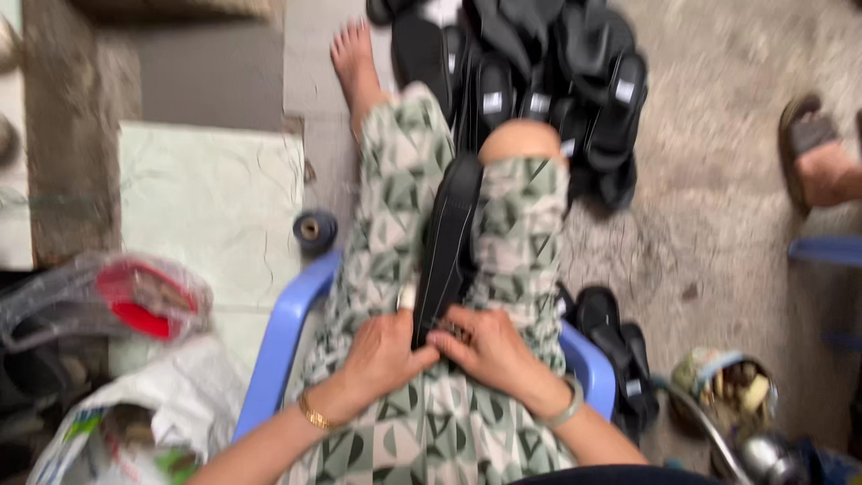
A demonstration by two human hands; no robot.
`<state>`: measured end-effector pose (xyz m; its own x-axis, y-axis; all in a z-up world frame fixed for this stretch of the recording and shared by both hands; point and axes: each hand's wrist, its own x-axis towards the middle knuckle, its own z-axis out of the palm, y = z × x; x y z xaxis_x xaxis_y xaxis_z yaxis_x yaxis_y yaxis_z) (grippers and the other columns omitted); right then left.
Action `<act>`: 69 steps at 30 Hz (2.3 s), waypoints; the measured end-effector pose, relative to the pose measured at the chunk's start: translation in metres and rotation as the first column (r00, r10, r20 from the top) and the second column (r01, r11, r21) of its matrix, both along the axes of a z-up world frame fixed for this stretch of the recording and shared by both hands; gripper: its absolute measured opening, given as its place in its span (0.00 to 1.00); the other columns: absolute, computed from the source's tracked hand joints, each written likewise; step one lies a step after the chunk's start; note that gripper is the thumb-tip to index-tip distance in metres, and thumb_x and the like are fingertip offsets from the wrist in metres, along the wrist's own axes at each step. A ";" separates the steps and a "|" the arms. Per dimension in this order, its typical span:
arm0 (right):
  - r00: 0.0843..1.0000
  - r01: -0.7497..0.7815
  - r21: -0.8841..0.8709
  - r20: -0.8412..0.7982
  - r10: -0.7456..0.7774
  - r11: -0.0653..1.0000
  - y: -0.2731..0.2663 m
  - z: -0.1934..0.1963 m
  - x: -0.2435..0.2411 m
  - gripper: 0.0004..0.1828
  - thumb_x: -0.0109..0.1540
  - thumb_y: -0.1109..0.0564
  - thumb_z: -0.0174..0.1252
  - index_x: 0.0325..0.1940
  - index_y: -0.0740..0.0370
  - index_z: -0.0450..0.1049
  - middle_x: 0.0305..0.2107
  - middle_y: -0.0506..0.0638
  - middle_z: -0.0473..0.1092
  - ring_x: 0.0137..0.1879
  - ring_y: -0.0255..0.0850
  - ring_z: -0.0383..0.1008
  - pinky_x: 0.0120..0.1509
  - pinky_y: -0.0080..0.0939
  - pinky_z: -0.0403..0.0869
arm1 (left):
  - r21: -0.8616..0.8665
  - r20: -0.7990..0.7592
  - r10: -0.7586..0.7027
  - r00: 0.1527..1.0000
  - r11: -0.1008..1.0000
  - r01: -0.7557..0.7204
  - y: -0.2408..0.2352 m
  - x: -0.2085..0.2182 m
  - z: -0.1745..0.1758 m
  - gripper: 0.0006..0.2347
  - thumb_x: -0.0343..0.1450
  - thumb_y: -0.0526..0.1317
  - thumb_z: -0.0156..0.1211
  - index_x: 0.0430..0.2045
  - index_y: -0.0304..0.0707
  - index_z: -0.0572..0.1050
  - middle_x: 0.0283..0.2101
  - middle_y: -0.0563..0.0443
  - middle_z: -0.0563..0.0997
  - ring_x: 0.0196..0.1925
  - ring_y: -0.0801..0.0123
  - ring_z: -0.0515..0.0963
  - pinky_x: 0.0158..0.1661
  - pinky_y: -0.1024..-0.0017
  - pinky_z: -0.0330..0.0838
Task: The person sits on a blue plastic chair and sews a black slide sandal using a needle and thread. They hold the sandal on their lap and repeatedly push the needle through the sole and upper, pulling the thread tight to secure the parts together.
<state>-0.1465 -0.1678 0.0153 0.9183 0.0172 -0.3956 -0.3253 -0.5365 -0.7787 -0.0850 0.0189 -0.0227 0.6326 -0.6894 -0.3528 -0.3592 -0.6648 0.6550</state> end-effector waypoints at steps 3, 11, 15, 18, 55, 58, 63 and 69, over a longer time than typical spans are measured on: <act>0.997 0.057 0.080 -0.056 -0.053 0.995 -0.009 -0.004 0.010 0.07 0.55 0.48 0.66 0.31 0.50 0.80 0.21 0.51 0.78 0.31 0.52 0.80 0.33 0.42 0.74 | 0.046 -0.076 0.052 0.996 0.998 -0.049 -0.005 0.010 0.000 0.20 0.60 0.56 0.61 0.18 0.35 0.69 0.16 0.34 0.76 0.25 0.39 0.80 0.26 0.49 0.71; 0.998 0.046 -0.113 -0.030 -0.050 0.992 -0.030 0.005 0.041 0.08 0.54 0.44 0.65 0.27 0.46 0.79 0.19 0.50 0.77 0.31 0.51 0.79 0.35 0.44 0.74 | 0.097 -0.171 0.133 0.976 0.988 -0.118 -0.020 0.029 0.043 0.16 0.63 0.50 0.54 0.18 0.33 0.70 0.16 0.32 0.75 0.25 0.34 0.79 0.27 0.47 0.70; 0.992 0.057 -0.233 -0.095 -0.081 0.971 -0.082 0.044 0.036 0.08 0.56 0.48 0.65 0.29 0.52 0.80 0.20 0.52 0.78 0.32 0.55 0.79 0.39 0.49 0.75 | 0.088 -0.166 0.083 0.983 0.994 -0.069 -0.013 0.038 0.051 0.18 0.65 0.51 0.56 0.19 0.30 0.71 0.17 0.30 0.75 0.24 0.34 0.79 0.25 0.50 0.70; 1.000 0.025 -0.652 0.002 -0.031 0.758 -0.139 0.061 0.016 0.09 0.65 0.50 0.63 0.43 0.57 0.80 0.30 0.48 0.77 0.34 0.40 0.76 0.44 0.38 0.73 | 0.295 -0.596 0.061 0.800 0.944 0.148 0.028 0.064 0.057 0.16 0.71 0.55 0.58 0.24 0.45 0.68 0.19 0.61 0.73 0.19 0.78 0.70 0.23 0.81 0.68; 0.715 -0.651 -0.620 -0.307 0.628 0.437 -0.031 0.055 0.028 0.31 0.64 0.59 0.48 0.71 0.44 0.54 0.20 0.45 0.60 0.11 0.32 0.51 0.09 0.33 0.55 | -0.046 0.313 -0.245 0.918 0.961 0.272 -0.011 0.085 0.025 0.64 0.45 0.75 0.81 0.71 0.53 0.45 0.75 0.56 0.45 0.76 0.50 0.36 0.57 0.18 0.32; 0.785 -0.563 -0.641 -0.217 0.580 0.523 -0.027 0.030 0.015 0.25 0.64 0.54 0.52 0.66 0.48 0.58 0.23 0.47 0.60 0.14 0.40 0.59 0.10 0.40 0.58 | -0.021 0.320 -0.229 0.919 0.968 0.248 -0.011 0.084 0.025 0.64 0.45 0.75 0.80 0.71 0.54 0.45 0.75 0.58 0.44 0.76 0.51 0.36 0.56 0.18 0.32; 0.854 -0.436 -0.724 -0.144 0.500 0.535 -0.027 0.008 -0.003 0.22 0.65 0.45 0.51 0.60 0.53 0.62 0.29 0.50 0.63 0.17 0.51 0.68 0.12 0.53 0.62 | 0.058 0.323 -0.249 0.913 0.968 0.244 -0.021 0.074 0.029 0.62 0.50 0.79 0.75 0.71 0.57 0.40 0.76 0.59 0.40 0.75 0.49 0.33 0.55 0.17 0.32; 0.894 -0.217 -0.563 0.213 0.393 0.797 -0.046 0.016 -0.006 0.29 0.61 0.44 0.60 0.59 0.63 0.63 0.34 0.42 0.78 0.34 0.39 0.78 0.29 0.38 0.71 | -0.109 0.471 -0.201 0.859 0.953 0.283 0.003 0.063 0.019 0.57 0.51 0.77 0.78 0.69 0.57 0.52 0.73 0.43 0.46 0.76 0.46 0.46 0.66 0.26 0.45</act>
<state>-0.1530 -0.2139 0.0315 0.9724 0.1941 -0.1296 0.1302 -0.9120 -0.3889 -0.0215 0.0222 -0.0041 0.4986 -0.8645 0.0641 -0.7762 -0.4123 0.4770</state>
